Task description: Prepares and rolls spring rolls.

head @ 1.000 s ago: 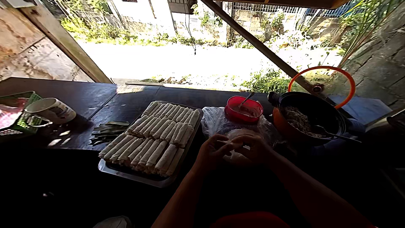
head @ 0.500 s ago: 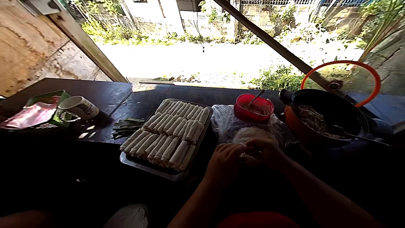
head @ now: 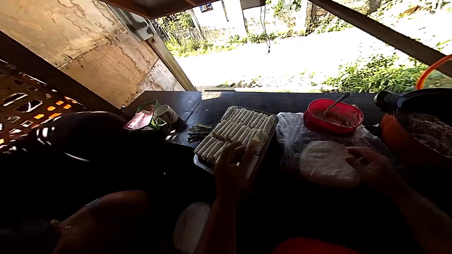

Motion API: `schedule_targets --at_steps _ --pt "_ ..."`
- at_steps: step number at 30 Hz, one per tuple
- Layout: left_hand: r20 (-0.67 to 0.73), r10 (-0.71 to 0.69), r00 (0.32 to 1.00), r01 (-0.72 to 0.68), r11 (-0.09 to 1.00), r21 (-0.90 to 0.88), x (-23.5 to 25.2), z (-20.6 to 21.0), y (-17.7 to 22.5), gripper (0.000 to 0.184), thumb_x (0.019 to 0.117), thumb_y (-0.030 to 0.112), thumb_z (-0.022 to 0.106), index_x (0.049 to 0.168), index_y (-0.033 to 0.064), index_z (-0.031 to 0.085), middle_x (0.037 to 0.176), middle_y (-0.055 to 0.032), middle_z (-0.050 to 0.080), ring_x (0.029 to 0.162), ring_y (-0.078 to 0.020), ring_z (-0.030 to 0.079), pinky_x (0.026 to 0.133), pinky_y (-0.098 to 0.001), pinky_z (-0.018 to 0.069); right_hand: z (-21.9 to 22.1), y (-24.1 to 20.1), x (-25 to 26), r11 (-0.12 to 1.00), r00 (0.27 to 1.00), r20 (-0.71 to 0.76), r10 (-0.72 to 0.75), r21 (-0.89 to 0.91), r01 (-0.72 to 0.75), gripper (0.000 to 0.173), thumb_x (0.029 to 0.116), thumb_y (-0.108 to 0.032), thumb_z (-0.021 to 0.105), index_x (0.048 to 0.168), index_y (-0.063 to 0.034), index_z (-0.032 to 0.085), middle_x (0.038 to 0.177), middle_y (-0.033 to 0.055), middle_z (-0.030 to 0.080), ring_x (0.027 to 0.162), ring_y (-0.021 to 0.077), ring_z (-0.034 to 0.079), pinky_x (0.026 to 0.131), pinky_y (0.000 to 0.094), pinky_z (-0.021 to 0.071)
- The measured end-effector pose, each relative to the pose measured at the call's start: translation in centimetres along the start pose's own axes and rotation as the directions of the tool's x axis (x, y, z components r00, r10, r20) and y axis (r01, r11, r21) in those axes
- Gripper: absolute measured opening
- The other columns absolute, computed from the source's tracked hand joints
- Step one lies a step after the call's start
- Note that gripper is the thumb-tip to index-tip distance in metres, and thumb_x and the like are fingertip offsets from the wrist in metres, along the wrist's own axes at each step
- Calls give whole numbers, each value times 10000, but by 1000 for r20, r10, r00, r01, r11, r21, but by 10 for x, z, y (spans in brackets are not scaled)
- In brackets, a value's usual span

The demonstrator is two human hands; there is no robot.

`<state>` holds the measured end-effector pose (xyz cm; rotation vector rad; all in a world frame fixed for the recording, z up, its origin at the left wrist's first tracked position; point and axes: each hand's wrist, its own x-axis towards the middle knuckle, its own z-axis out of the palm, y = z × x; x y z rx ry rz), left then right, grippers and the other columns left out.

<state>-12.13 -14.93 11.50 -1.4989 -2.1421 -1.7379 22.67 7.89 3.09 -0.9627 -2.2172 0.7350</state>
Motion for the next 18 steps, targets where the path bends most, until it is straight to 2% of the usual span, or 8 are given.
schedule_targets --at_steps 2,5,7,9,11,16,18 --pt "-141 -82 987 93 993 68 25 -35 -7 430 933 205 766 1290 43 591 980 -19 777 840 -123 751 776 -337 645 2 22 1 998 998 -61 -5 -69 1 462 1003 -435 591 1258 -60 683 1158 155 699 963 215 691 847 387 592" --pt "-284 -168 944 208 971 115 58 -63 -20 420 913 251 796 1251 84 611 953 -13 777 805 -98 748 740 -307 636 8 30 0 996 993 -111 -46 -85 36 480 997 -436 587 1255 -43 683 1121 158 703 922 204 683 827 359 586" --pt "-315 -198 928 253 956 145 78 -70 -32 400 913 222 795 1243 86 615 959 -22 772 794 -94 738 743 -313 620 12 30 -1 988 990 -108 -87 -135 72 501 995 -449 572 1252 -35 689 1123 163 712 982 248 689 900 401 573" --pt "-306 -249 919 310 936 168 99 -68 -42 410 912 251 799 1232 76 613 961 -37 768 784 -106 731 750 -334 611 15 29 -2 974 986 -107 -129 -201 106 516 993 -466 556 1232 -34 705 1150 178 720 1077 317 688 982 470 547" --pt "-275 -300 913 359 912 198 119 -60 -53 419 915 286 797 1227 71 618 964 -52 765 786 -128 729 757 -365 606 17 28 -4 962 984 -107 -142 -248 112 514 992 -476 548 1206 -42 722 1176 184 719 1143 357 675 1018 504 528" --pt "-159 -364 918 397 836 379 160 -38 -73 460 936 408 755 1209 50 655 1001 -104 761 893 -231 733 867 -506 566 17 29 -4 962 982 -128 -141 -252 105 470 994 -444 560 1179 -50 735 1165 166 728 1136 340 683 1009 487 540" --pt "-142 -373 917 394 789 472 169 -38 -89 428 939 400 750 1185 58 673 987 -112 759 879 -263 728 847 -550 559 18 31 -5 965 982 -138 -132 -244 96 457 993 -434 558 1169 -53 738 1147 157 734 1124 328 689 1007 471 544"
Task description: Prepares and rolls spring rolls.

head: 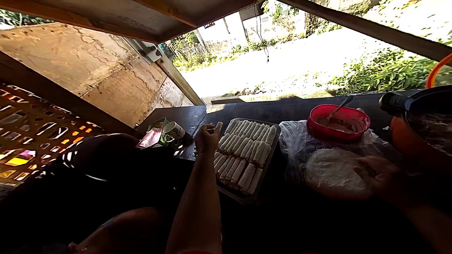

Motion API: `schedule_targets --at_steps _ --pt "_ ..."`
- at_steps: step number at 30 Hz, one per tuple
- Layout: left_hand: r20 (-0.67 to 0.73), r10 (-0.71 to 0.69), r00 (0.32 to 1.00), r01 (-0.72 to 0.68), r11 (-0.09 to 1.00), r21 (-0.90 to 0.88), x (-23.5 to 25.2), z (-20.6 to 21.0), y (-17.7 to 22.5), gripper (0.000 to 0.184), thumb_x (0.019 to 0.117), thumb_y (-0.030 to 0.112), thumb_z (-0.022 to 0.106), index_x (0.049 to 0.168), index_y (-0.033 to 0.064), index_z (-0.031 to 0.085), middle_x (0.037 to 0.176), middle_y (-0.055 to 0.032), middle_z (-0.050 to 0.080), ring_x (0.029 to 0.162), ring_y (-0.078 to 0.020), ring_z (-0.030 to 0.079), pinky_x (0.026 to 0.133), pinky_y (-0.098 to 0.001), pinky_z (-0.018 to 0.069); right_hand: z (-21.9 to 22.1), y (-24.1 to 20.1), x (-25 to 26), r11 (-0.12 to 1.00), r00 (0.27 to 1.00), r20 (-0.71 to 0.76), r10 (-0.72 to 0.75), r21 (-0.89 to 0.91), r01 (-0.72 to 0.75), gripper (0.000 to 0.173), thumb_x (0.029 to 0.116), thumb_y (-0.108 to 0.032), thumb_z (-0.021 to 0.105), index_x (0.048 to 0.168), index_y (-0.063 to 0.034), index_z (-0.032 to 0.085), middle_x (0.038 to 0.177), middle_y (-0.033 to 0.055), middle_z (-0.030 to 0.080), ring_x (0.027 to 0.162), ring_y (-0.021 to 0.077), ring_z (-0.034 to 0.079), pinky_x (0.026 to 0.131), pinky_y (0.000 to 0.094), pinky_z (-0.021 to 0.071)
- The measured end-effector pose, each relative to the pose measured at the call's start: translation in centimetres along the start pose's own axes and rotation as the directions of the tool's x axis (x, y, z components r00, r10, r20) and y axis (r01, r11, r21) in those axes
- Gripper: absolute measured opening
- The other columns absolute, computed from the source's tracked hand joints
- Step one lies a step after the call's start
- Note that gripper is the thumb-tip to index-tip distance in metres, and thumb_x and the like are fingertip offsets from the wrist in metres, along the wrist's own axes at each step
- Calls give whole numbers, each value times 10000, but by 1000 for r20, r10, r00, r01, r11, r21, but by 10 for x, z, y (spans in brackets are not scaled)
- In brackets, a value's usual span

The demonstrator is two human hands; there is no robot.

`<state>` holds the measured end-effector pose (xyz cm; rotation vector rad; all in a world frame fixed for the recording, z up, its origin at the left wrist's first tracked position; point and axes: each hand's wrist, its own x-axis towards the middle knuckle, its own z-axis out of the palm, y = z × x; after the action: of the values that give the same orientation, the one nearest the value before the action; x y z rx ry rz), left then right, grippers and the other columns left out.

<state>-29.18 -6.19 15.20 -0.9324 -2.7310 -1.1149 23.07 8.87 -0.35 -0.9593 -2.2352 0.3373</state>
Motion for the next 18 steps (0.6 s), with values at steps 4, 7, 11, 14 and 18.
schedule_targets --at_steps 4,7,11,14,18 --pt "163 -101 981 76 986 150 20 4 -21 341 916 324 782 1141 76 714 1024 -127 755 956 -298 718 902 -574 536 2 1 -1 1000 1000 -20 15 8 -15 445 987 -424 555 1144 -52 744 1124 149 737 1102 313 693 991 458 550" --pt "287 -143 947 81 973 217 31 12 -39 260 917 325 773 1083 126 761 1029 -89 754 1003 -257 706 944 -552 526 4 3 -2 1000 1000 -24 13 23 -13 446 980 -418 560 1135 -43 743 1111 156 737 1089 320 695 983 461 552" --pt "334 -132 933 38 962 272 31 11 -40 216 967 320 708 1073 143 772 1034 -86 753 1018 -257 701 949 -553 520 4 4 -2 999 999 -35 25 35 -24 443 977 -421 566 1127 -46 748 1096 151 740 1062 306 701 966 447 559" --pt "385 -137 913 1 943 333 29 5 -37 202 1004 295 655 1104 161 769 1072 -82 751 1054 -256 695 969 -557 508 2 3 -2 999 999 -24 26 36 -25 430 981 -404 565 1120 -39 744 1090 155 739 1054 305 702 965 449 560" --pt "459 -98 883 -29 965 261 32 -1 -42 215 1003 212 662 1201 147 715 1095 -61 751 1011 -201 714 946 -490 548 1 2 -1 999 999 -30 28 33 -27 429 982 -404 567 1113 -37 746 1087 163 738 1054 305 703 969 449 558"
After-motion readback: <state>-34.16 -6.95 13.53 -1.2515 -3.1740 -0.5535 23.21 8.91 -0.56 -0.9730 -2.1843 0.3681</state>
